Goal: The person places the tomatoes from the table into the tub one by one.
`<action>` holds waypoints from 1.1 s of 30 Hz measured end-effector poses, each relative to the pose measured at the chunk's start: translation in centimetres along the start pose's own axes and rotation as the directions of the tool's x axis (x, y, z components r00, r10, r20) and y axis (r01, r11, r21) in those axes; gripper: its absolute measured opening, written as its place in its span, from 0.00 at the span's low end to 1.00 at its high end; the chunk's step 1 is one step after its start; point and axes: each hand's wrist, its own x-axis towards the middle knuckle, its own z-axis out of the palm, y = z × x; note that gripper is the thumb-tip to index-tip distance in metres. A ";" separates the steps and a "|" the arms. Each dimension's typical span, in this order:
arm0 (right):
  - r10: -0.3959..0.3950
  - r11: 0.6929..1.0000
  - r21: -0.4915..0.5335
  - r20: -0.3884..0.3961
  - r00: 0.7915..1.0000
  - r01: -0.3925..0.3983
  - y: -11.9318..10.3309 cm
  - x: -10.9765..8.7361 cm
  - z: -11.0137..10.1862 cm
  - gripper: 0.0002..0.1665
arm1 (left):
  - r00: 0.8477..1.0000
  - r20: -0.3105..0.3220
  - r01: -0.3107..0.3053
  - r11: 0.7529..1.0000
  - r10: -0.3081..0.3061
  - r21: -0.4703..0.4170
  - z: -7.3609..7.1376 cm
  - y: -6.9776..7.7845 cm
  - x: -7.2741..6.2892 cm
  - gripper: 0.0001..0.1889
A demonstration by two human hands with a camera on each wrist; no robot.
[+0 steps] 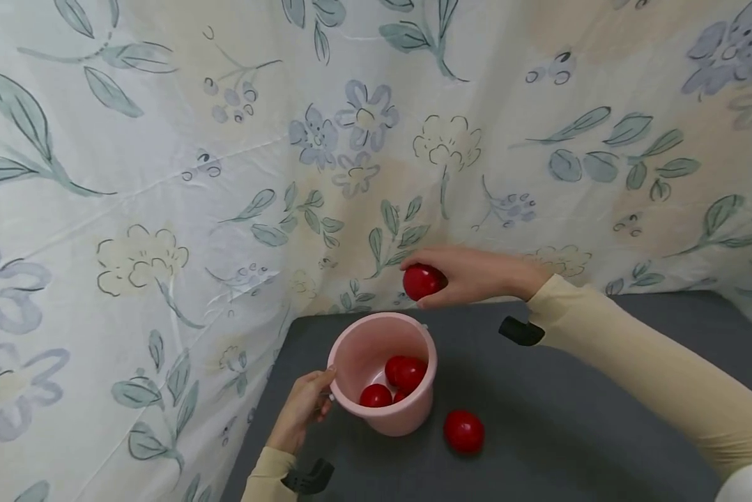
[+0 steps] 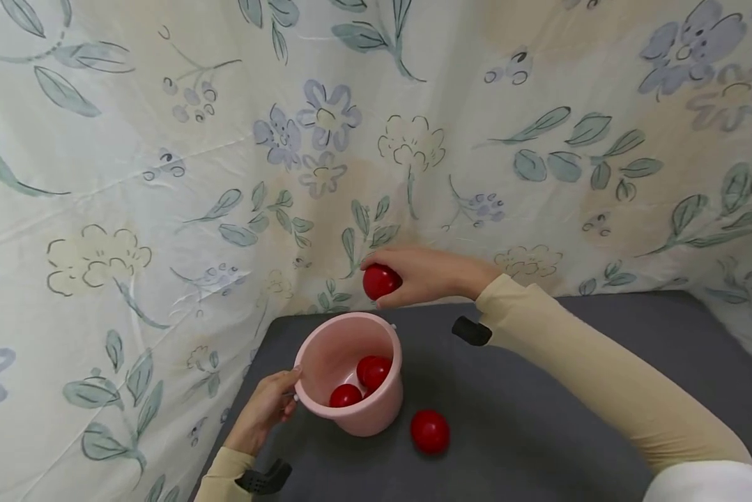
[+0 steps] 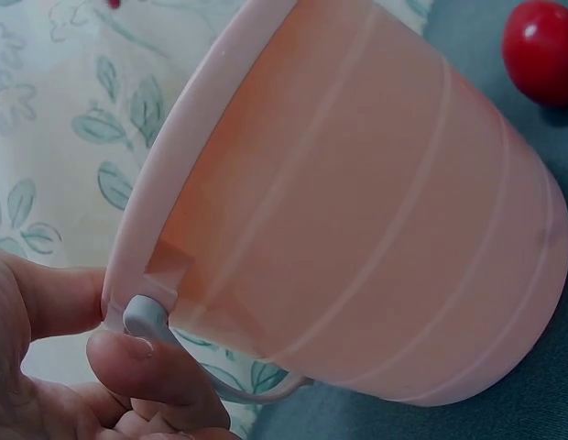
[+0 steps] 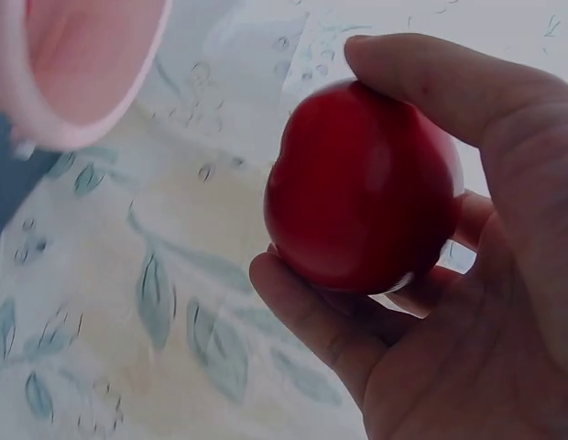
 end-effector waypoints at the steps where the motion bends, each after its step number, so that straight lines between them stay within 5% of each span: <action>1: -0.015 1.000 0.002 0.000 1.000 0.015 -0.3 0.4 0.1 0.42 | 1.000 0.003 -0.001 1.000 0.001 0.002 0.0 0.0 0.0 0.19; 13: -0.083 0.996 0.024 0.025 0.996 0.083 -2.5 2.5 2.6 0.42 | 1.000 0.011 0.003 1.000 -0.003 -0.007 -0.1 -0.2 0.1 0.19; 23: -0.131 0.973 0.213 0.221 0.966 0.083 -1.2 2.9 10.3 0.37 | 1.000 0.021 -0.015 1.000 0.015 -0.016 -0.1 -0.2 0.1 0.18; 33: -0.114 0.991 0.097 0.295 0.949 0.089 0.7 3.0 14.4 0.31 | 1.000 0.016 -0.020 0.999 0.020 -0.026 0.0 -0.3 0.0 0.18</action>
